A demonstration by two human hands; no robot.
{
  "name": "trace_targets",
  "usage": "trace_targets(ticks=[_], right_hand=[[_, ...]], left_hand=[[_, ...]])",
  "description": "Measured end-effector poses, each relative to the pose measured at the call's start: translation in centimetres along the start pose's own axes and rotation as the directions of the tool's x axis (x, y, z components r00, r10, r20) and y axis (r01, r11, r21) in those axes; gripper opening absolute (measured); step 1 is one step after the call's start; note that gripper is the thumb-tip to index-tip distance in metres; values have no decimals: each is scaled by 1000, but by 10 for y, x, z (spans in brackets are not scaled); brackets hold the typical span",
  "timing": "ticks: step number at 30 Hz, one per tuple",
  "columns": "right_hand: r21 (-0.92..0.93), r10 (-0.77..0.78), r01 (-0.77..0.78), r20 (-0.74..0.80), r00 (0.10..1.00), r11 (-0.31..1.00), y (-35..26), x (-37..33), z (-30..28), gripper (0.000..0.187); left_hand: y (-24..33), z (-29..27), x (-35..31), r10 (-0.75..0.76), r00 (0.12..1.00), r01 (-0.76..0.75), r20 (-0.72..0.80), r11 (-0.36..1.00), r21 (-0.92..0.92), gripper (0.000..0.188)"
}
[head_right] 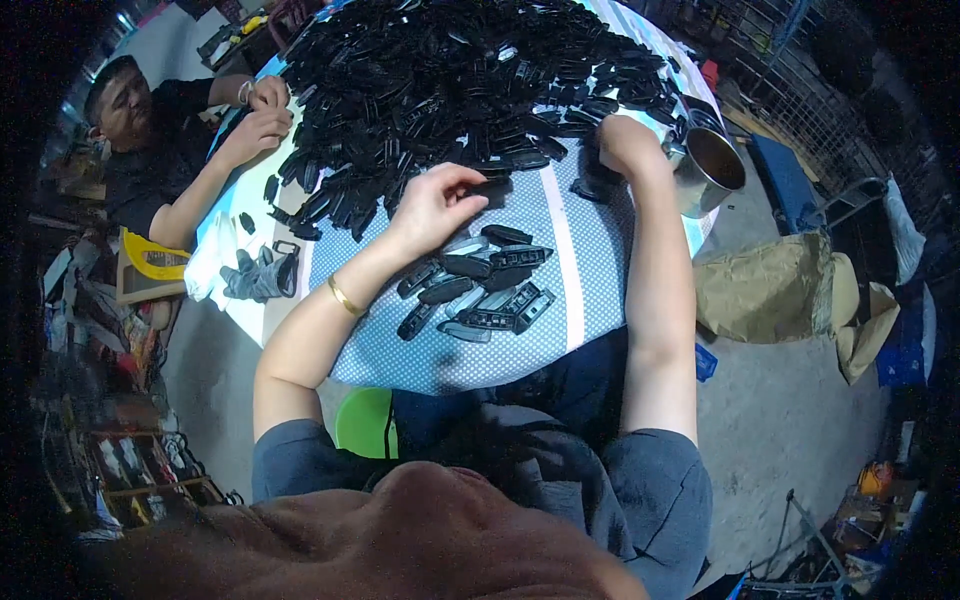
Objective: Inspecting and sorting small black hardware components on a table.
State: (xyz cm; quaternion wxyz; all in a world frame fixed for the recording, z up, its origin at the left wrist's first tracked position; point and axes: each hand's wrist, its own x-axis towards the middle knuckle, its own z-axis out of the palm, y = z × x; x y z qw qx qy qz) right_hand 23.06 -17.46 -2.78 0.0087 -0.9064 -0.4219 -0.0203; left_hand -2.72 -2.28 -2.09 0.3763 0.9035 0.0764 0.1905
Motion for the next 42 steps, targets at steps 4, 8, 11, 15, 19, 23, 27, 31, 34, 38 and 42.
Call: trace_targets(ticks=[4, 8, 11, 15, 19, 23, 27, 31, 34, 38, 42], right_hand=[[125, -33, 41, -70, 997, 991, -37, -15, -28, 18], [593, -181, 384, -373, 910, 708, -70, -24, -32, 21], [800, -264, 327, -217, 940, 504, -111, -40, -46, 23], [827, -104, 287, -272, 957, 484, -109, -36, -40, 23], [784, -195, 232, -145, 970, 576, -102, -28, -27, 24], [634, -271, 378, -263, 926, 674, -112, -31, -27, 22], [835, -129, 236, -198, 972, 497, -117, -30, -28, 22], [907, -134, 226, -190, 973, 354, -116, -28, -26, 23], [957, -142, 180, -151, 978, 226, -121, -33, -32, 27], [988, -155, 134, -144, 977, -72, -127, -33, -26, 26], [957, -121, 227, -208, 971, 180, -141, -43, -27, 21]], left_hand=[[-19, -7, -4, -232, 963, 263, 137, 697, -667, 32], [-13, -9, -4, -289, 940, 302, 182, 454, -838, 35], [-17, -18, -6, -318, 924, 347, 212, 466, -814, 35], [-12, -27, -12, 11, 949, 123, 314, 907, -404, 25], [1, -26, -16, 234, 834, -177, 499, 971, -160, 25], [-7, -22, -8, 269, 934, -213, 236, 948, -235, 22], [-20, -6, 4, 396, 912, -402, 103, 821, 404, 29], [-19, -5, 2, 366, 924, -375, 114, 802, 466, 25], [-23, -8, 7, 450, 883, -379, -131, 851, 365, 24], [-20, -18, 11, -109, 976, 4, -189, 875, -483, 23], [-16, -23, 5, -196, 972, 65, -130, 754, -653, 32]])
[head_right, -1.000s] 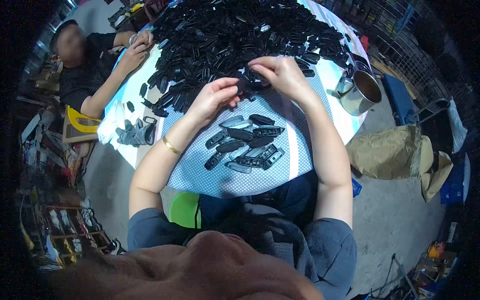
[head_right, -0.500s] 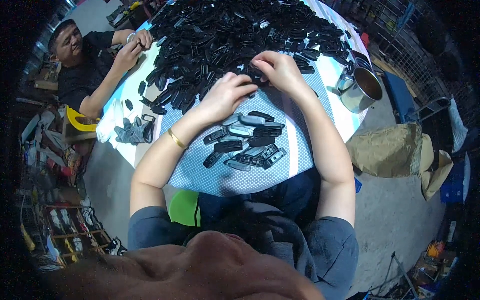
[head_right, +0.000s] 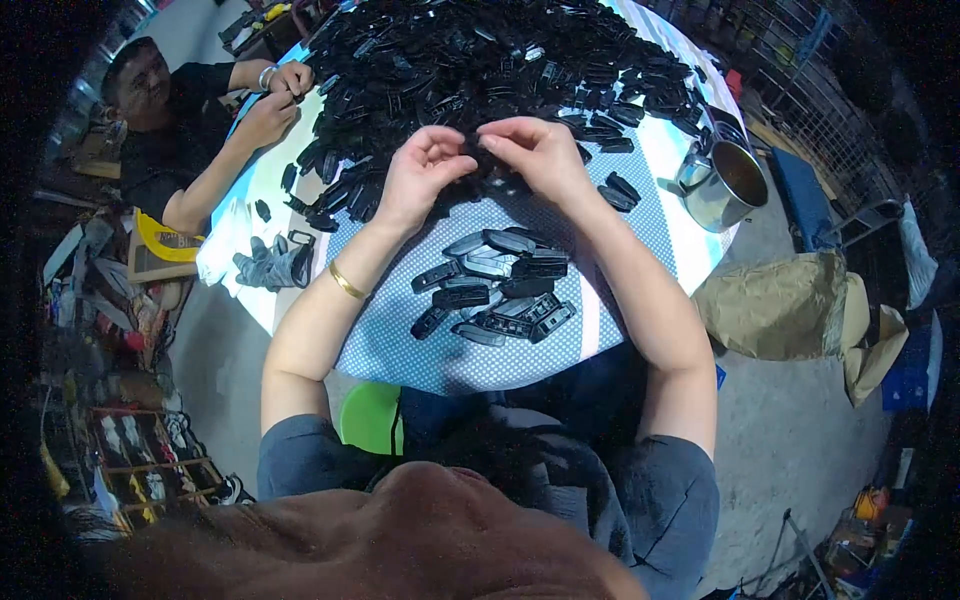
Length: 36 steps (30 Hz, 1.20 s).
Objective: Inspecting and sorting small black hardware components on a table.
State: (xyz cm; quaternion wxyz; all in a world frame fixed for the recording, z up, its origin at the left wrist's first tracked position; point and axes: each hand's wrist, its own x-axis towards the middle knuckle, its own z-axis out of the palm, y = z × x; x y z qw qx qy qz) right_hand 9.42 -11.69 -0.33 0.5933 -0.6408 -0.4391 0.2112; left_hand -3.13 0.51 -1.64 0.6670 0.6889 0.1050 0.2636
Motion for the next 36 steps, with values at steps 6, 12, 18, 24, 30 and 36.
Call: trace_targets(ticks=[6, 12, 18, 24, 30, 36], right_hand=[[-17, -120, 119, -72, 990, 993, 11, -2, 10, 20], [-44, -190, 186, -101, 977, 982, 12, -4, 15, 18], [-364, -547, 465, -161, 822, 807, 10, -6, 24, 10], [-429, -542, 454, -105, 834, 781, 15, -7, 26, 22], [-179, -208, 222, 91, 974, 959, 14, -7, 23, 32], [-345, -369, 368, 66, 927, 864, 7, -15, 26, 24]], left_hand=[[0, 4, -4, -16, 998, 13, -56, 998, -62, 28], [2, 5, -5, -62, 993, 45, -100, 986, -159, 27], [-5, 7, -9, -102, 987, 81, -125, 984, -160, 28], [-1, 3, -10, -135, 988, 100, -81, 935, -341, 26], [11, -13, -7, -43, 998, 55, 47, 953, -299, 28], [17, -11, -12, 50, 997, -34, 63, 972, -231, 22]])
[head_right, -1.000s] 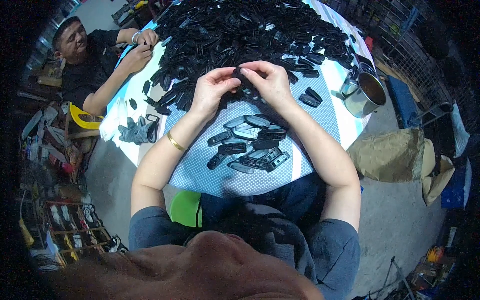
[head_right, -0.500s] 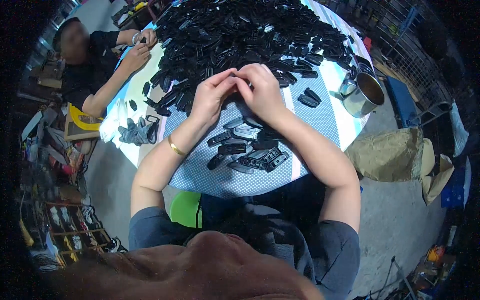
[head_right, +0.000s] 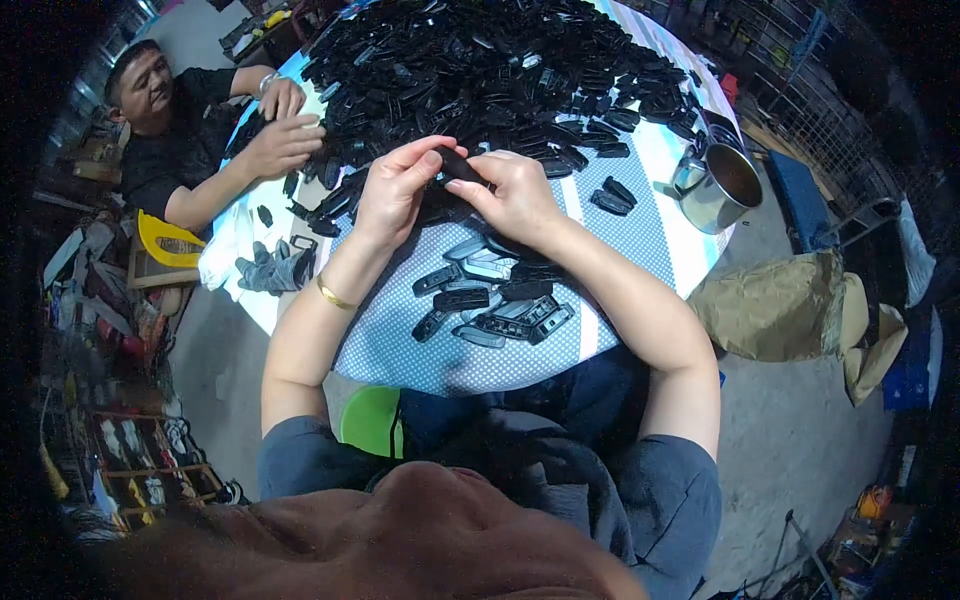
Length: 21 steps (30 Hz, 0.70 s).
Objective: Inspecting and sorting small black hardware components on a table.
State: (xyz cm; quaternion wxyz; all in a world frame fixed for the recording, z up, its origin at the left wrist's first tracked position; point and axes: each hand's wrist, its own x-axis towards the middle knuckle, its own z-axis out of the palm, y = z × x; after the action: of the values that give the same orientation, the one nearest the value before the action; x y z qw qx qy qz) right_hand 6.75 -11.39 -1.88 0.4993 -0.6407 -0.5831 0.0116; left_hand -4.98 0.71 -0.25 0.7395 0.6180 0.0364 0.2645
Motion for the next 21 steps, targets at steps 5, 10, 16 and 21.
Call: trace_targets(ticks=[5, 10, 16, 21], right_hand=[[-99, -226, 263, 285, 931, 960, 16, 12, -25, 31], [-284, 92, -118, -101, 991, 952, 61, 21, -67, 28], [-327, -183, 211, 115, 976, 921, 44, 23, -33, 23], [-364, -269, 349, 254, 929, 864, 41, 23, -2, 27]], left_hand=[[10, 0, -2, 20, 995, -52, 102, 946, 319, 21], [11, 35, -29, 123, 830, -537, 545, 442, 718, 39], [-6, 49, -46, 142, 636, -738, 759, 400, 543, 31], [24, 13, -26, 148, 836, -546, 529, 333, 769, 16]])
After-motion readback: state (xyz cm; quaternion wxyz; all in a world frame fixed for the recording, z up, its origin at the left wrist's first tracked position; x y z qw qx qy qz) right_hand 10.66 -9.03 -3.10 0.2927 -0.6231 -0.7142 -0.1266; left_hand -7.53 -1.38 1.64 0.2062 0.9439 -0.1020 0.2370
